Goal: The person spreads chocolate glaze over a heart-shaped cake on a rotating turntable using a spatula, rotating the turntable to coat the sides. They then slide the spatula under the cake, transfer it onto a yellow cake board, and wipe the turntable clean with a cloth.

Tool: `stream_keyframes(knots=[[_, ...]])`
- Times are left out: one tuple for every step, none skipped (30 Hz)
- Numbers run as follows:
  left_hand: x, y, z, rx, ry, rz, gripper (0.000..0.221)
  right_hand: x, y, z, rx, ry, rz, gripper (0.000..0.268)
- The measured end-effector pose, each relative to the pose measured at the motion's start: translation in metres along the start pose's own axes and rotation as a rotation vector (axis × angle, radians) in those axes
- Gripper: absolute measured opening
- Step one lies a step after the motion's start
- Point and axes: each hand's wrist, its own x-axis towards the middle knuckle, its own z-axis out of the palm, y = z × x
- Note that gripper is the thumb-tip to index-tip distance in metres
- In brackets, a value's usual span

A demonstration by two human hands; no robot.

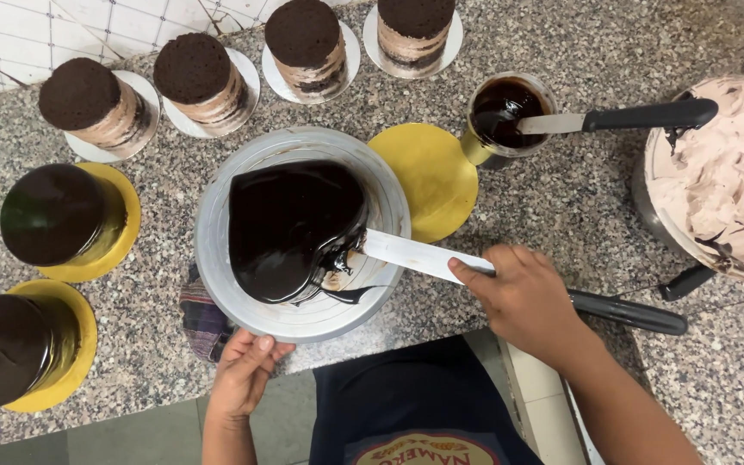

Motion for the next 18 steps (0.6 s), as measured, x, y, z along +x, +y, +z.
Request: stream_keyframes(knots=[[0.0,-0.002,0.002,-0.002,0.0,-0.013,0.029,0.001,-0.002,0.0,0.021,0.021,-0.024,0.051],[0.0,-0.003,0.004,-0.003,0.001,-0.014,0.029,0.002,-0.003,0.0,0.02,0.019,-0.024,0.051],[0.0,-0.005,0.005,-0.014,-0.013,-0.029,0.028,0.003,-0.005,0.001,0.02,0.003,-0.019,0.052],[0.0,-0.007,0.007,-0.025,-0.027,-0.043,0.028,0.004,-0.006,0.001,0.021,-0.013,-0.015,0.053],[0.0,-0.01,0.004,-0.026,-0.026,-0.043,0.028,0.004,-0.007,0.001,0.021,-0.014,-0.016,0.053],[0.0,-0.014,0.002,-0.024,-0.042,-0.039,0.027,0.005,-0.008,0.002,0.02,-0.012,-0.027,0.051],[0.0,-0.018,-0.001,-0.023,-0.059,-0.036,0.026,0.005,-0.008,0.002,0.019,-0.011,-0.038,0.05],[0.0,-0.018,0.0,-0.024,-0.058,-0.035,0.026,0.006,-0.008,0.003,0.019,-0.012,-0.039,0.05],[0.0,-0.018,0.001,-0.023,-0.063,-0.043,0.026,0.006,-0.009,0.003,0.006,-0.031,-0.035,0.051],[0.0,-0.019,0.002,-0.022,-0.068,-0.05,0.026,0.006,-0.009,0.004,-0.006,-0.05,-0.031,0.051],[0.0,-0.016,0.006,-0.024,-0.066,-0.05,0.026,0.007,-0.009,0.004,-0.007,-0.052,-0.033,0.051],[0.0,-0.013,0.01,-0.019,-0.055,-0.059,0.027,0.007,-0.01,0.005,0.016,-0.054,-0.037,0.051],[-0.001,-0.011,0.014,-0.014,-0.044,-0.067,0.028,0.008,-0.01,0.006,0.039,-0.057,-0.043,0.05],[-0.001,-0.012,0.013,-0.016,-0.042,-0.066,0.028,0.008,-0.011,0.006,0.039,-0.058,-0.045,0.05],[0.0,-0.012,0.012,-0.016,-0.053,-0.059,0.027,0.008,-0.012,0.006,0.034,-0.049,-0.06,0.05],[0.0,-0.013,0.011,-0.016,-0.064,-0.053,0.026,0.008,-0.013,0.006,0.03,-0.041,-0.075,0.05],[0.0,-0.013,0.012,-0.017,-0.062,-0.051,0.026,0.009,-0.013,0.006,0.03,-0.041,-0.078,0.05],[0.0,-0.012,0.012,-0.019,-0.06,-0.054,0.027,0.009,-0.013,0.005,0.043,-0.039,-0.083,0.05]])
